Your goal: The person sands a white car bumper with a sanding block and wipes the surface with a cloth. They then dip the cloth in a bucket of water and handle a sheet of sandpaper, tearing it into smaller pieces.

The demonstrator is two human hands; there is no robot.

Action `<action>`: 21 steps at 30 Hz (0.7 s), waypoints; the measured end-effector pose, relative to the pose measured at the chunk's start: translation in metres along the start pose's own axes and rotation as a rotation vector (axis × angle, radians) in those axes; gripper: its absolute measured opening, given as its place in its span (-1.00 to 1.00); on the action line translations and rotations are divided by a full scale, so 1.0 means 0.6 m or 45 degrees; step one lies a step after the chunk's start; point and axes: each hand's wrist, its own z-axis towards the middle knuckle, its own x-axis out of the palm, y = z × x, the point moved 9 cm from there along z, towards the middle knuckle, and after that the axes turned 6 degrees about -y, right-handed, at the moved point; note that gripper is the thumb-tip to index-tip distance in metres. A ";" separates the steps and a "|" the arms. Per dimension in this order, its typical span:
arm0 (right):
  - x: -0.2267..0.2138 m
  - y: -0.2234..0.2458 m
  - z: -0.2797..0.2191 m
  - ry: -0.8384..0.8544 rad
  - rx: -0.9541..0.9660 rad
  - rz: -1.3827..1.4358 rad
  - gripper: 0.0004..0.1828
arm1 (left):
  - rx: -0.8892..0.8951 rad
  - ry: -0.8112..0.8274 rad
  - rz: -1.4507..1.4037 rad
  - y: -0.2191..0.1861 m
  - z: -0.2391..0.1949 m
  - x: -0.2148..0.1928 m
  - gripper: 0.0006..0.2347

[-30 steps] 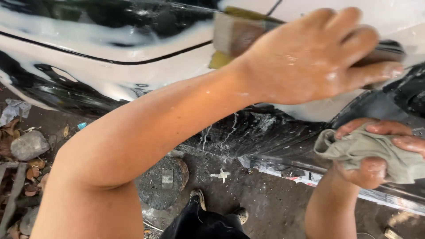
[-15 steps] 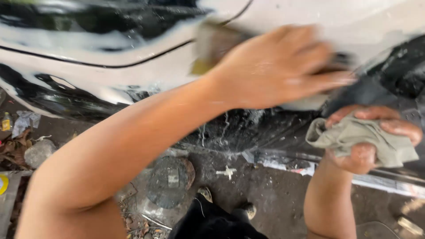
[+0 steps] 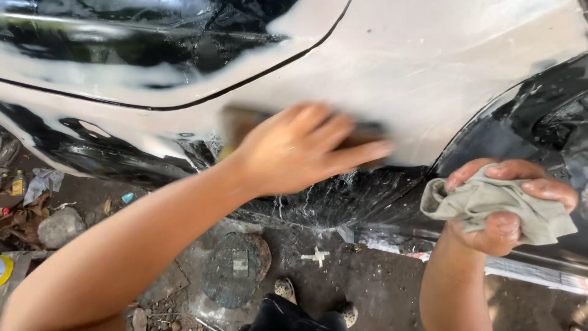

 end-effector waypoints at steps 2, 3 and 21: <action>0.026 0.006 0.015 0.002 -0.012 -0.046 -0.57 | -0.026 0.026 -0.014 0.001 -0.009 -0.003 -0.51; 0.039 0.011 0.019 0.003 -0.019 -0.097 -0.56 | -0.053 0.054 -0.036 0.001 -0.017 -0.001 -0.52; 0.009 -0.003 -0.008 -0.020 0.014 -0.162 -0.51 | 0.080 -0.271 0.217 0.022 0.105 0.039 -0.62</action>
